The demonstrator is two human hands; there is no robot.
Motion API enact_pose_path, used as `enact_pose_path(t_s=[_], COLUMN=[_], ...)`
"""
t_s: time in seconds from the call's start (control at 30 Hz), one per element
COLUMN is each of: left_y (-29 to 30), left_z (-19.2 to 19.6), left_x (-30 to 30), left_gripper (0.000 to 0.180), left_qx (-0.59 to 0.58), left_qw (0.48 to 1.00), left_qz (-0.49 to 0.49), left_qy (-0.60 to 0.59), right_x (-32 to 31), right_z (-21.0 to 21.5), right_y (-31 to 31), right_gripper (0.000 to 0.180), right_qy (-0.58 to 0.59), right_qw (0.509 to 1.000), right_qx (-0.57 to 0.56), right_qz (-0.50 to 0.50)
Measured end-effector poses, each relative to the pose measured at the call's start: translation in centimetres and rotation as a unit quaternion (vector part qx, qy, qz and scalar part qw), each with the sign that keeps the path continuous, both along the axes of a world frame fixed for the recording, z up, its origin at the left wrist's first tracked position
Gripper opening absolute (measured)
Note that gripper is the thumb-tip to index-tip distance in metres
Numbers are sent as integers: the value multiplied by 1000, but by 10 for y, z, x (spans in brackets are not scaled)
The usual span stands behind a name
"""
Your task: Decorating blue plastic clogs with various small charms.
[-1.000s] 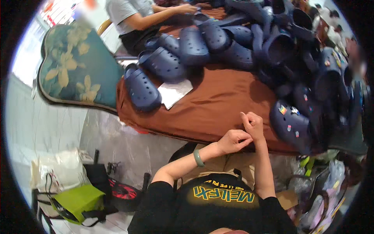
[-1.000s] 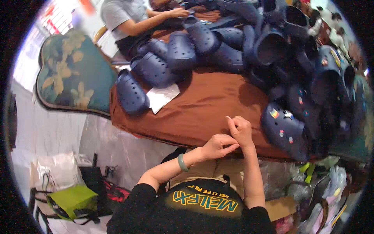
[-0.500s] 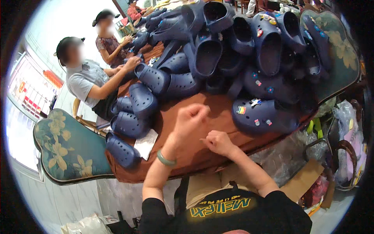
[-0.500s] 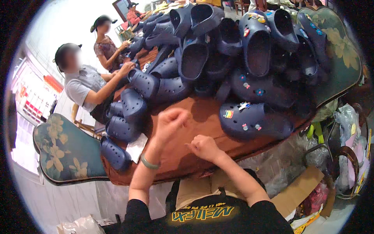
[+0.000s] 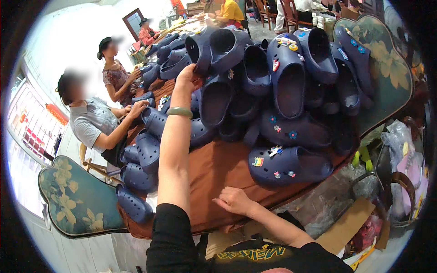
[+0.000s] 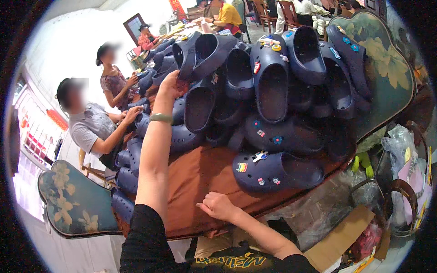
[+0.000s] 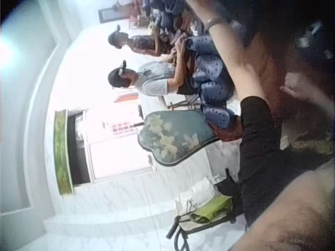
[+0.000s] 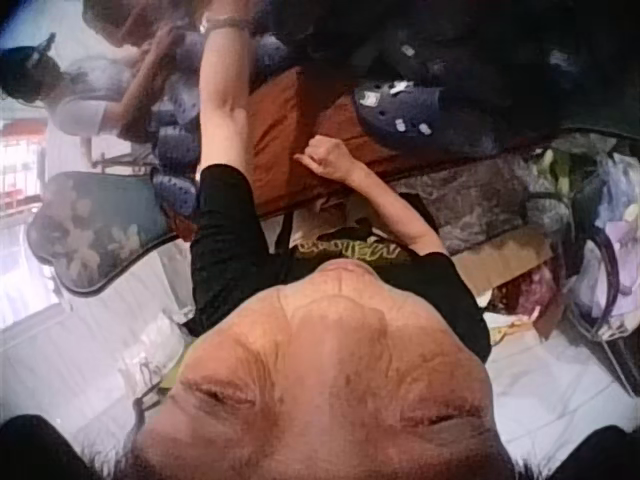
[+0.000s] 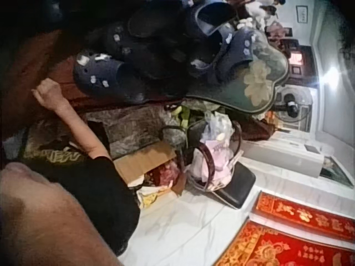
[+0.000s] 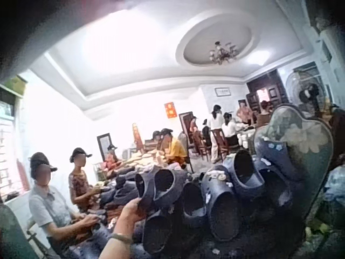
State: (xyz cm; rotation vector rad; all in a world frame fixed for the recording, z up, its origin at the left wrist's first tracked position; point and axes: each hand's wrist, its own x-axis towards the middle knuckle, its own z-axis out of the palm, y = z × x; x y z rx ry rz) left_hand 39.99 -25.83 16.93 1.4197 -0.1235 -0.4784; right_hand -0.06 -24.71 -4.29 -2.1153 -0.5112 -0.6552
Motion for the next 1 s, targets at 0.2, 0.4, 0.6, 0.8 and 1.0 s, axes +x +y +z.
enact_pose_path(t_s=[0.2, 0.4, 0.6, 0.8, 1.0], left_y=[28, 141, 284, 350, 338], left_z=[-20, -45, -118, -175, -169], left_x=[-11, -163, -310, -372, -382], left_gripper=[16, 46, 37, 34, 24], left_qx=[-220, -158, -99, 70, 542], left_qw=[970, 968, 984, 996, 675], left_qz=[54, 102, 98, 27, 52], left_qy=[92, -167, -108, -40, -498], right_x=[1, -7, 8, 19, 12], right_z=[-4, -5, -22, -9, -3], right_y=[-1, 0, -6, -19, -12], right_gripper=[32, 33, 22, 38, 39], right_qy=[23, 39, 135, 161, 169], right_qw=[1000, 999, 933, 828, 963], right_qx=[-4, 6, 331, 536, 191], right_qz=[4, 2, -49, 20, 89])
